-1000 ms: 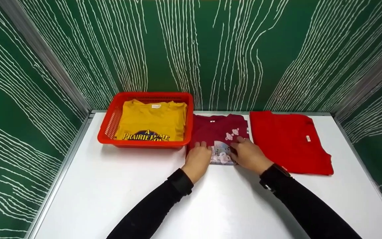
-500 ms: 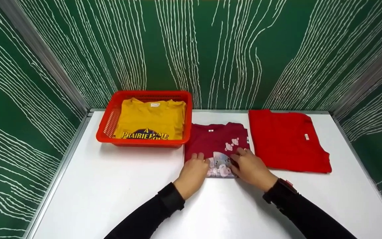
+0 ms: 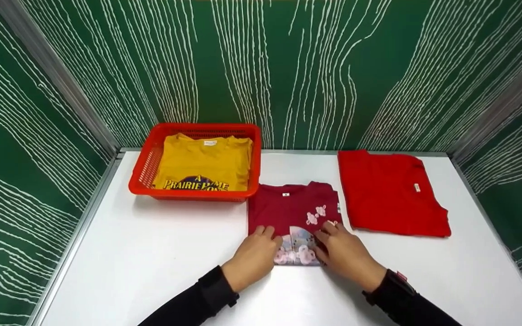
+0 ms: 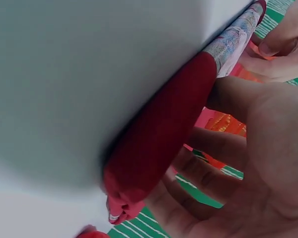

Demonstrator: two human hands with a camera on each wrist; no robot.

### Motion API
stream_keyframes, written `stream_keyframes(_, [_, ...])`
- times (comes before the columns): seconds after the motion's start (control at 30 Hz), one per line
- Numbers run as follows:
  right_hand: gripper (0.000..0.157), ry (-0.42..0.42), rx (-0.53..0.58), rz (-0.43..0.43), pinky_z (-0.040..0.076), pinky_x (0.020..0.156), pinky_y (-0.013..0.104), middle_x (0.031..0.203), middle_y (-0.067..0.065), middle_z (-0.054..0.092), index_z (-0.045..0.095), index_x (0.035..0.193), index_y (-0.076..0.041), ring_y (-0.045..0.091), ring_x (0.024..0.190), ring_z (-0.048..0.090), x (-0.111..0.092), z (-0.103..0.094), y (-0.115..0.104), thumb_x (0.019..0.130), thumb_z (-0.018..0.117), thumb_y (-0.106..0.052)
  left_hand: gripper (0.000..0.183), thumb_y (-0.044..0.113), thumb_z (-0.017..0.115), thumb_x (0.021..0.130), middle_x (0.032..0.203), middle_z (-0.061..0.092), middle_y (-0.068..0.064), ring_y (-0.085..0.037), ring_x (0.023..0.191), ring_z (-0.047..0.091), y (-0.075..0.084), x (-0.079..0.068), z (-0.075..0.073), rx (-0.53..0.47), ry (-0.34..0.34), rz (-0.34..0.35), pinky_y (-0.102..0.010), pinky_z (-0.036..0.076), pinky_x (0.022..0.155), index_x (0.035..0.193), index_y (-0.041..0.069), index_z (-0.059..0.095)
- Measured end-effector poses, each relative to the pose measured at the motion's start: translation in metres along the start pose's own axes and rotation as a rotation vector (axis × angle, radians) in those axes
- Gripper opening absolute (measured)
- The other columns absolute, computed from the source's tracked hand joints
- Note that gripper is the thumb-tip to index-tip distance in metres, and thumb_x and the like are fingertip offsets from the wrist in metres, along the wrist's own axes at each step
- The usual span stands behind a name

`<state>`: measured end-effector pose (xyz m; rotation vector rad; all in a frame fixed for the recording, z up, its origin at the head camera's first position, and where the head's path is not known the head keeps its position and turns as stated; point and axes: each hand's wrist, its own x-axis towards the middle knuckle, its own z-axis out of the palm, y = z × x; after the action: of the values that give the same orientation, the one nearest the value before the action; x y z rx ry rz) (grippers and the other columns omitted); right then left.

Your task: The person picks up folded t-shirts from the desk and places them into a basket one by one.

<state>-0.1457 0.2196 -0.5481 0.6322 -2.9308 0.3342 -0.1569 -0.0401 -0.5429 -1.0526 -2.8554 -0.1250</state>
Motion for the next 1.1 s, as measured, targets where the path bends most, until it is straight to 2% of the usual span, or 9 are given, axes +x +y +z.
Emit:
stream_keyframes(0.2, [0.032,-0.069,-0.008,-0.016,0.065,0.075,0.051,0.111,0.013,0.074,0.081,0.117,-0.002,0.035,0.099,0.07,0.001,-0.01,-0.005,0.096,0.084,-0.026,0.025,0.008,0.076,0.095,0.108,0.073,-0.008,-0.023,0.1,0.066,-0.008,0.001,-0.013,-0.131,-0.121,-0.02,-0.033,0.061,0.09,0.119,0.012,0.08])
stream_keyframes(0.37, [0.011,-0.102,0.075,0.017,0.065,0.076,0.05,0.101,0.01,0.077,0.081,0.102,-0.008,0.028,0.09,0.073,0.029,-0.029,0.014,0.099,0.081,-0.019,0.031,0.013,0.07,0.104,0.132,0.072,-0.013,-0.032,0.13,0.068,-0.019,0.024,-0.026,-0.257,-0.148,-0.101,-0.042,0.055,0.118,0.135,0.01,0.073])
stream_keyframes(0.43, [0.005,-0.071,0.098,0.029,0.064,0.07,0.045,0.091,0.005,0.072,0.078,0.095,-0.011,0.023,0.081,0.069,0.044,-0.036,0.026,0.098,0.081,-0.013,0.032,0.014,0.067,0.106,0.136,0.069,-0.014,-0.033,0.135,0.065,-0.021,0.037,-0.027,-0.225,-0.1,-0.119,-0.043,0.054,0.12,0.138,0.009,0.07])
stream_keyframes(0.53, [0.005,-0.042,0.094,0.039,0.063,0.07,0.048,0.087,0.009,0.069,0.077,0.094,-0.007,0.027,0.08,0.067,0.068,-0.043,0.042,0.098,0.079,-0.008,0.033,0.014,0.067,0.105,0.132,0.067,-0.013,-0.031,0.125,0.063,-0.025,0.058,-0.021,-0.128,-0.017,-0.128,-0.04,0.058,0.108,0.137,0.006,0.068])
stream_keyframes(0.6, [0.004,-0.049,0.069,0.042,0.064,0.075,0.053,0.091,0.013,0.07,0.078,0.1,-0.004,0.033,0.086,0.069,0.083,-0.044,0.051,0.098,0.078,-0.007,0.036,0.013,0.07,0.101,0.128,0.067,-0.013,-0.03,0.121,0.062,-0.028,0.071,-0.014,-0.028,0.028,-0.136,-0.039,0.059,0.102,0.135,0.005,0.067])
stream_keyframes(0.73, [0.021,-0.113,0.016,0.058,0.062,0.09,0.06,0.108,0.021,0.073,0.078,0.119,0.001,0.044,0.102,0.068,0.103,-0.038,0.065,0.101,0.075,-0.009,0.039,0.014,0.071,0.1,0.126,0.069,-0.014,-0.032,0.122,0.063,-0.034,0.092,0.002,0.135,0.062,-0.172,-0.039,0.057,0.105,0.137,0.002,0.066])
stream_keyframes(0.87, [0.034,-0.198,0.006,0.059,0.06,0.103,0.06,0.122,0.026,0.073,0.073,0.134,0.003,0.047,0.113,0.068,0.114,-0.026,0.072,0.103,0.073,-0.011,0.03,0.01,0.056,0.107,0.123,0.073,-0.017,-0.035,0.124,0.066,-0.038,0.102,0.014,0.218,0.069,-0.229,-0.04,0.053,0.114,0.132,-0.001,0.07])
stream_keyframes(0.97, [0.038,-0.24,0.016,0.049,0.059,0.106,0.059,0.124,0.026,0.072,0.071,0.139,0.003,0.046,0.114,0.069,0.118,-0.019,0.076,0.104,0.073,-0.013,0.029,0.008,0.053,0.108,0.119,0.072,-0.016,-0.032,0.118,0.068,-0.041,0.105,0.017,0.242,0.069,-0.269,-0.037,0.055,0.108,0.128,-0.001,0.071])
stream_keyframes(1.1, [0.036,-0.252,0.048,0.048,0.06,0.102,0.058,0.118,0.024,0.071,0.072,0.136,0.002,0.043,0.108,0.069,0.121,-0.015,0.081,0.103,0.074,-0.012,0.025,0.009,0.062,0.104,0.116,0.068,-0.013,-0.027,0.11,0.066,-0.043,0.107,0.014,0.215,0.035,-0.297,-0.032,0.059,0.093,0.125,0.0,0.073])
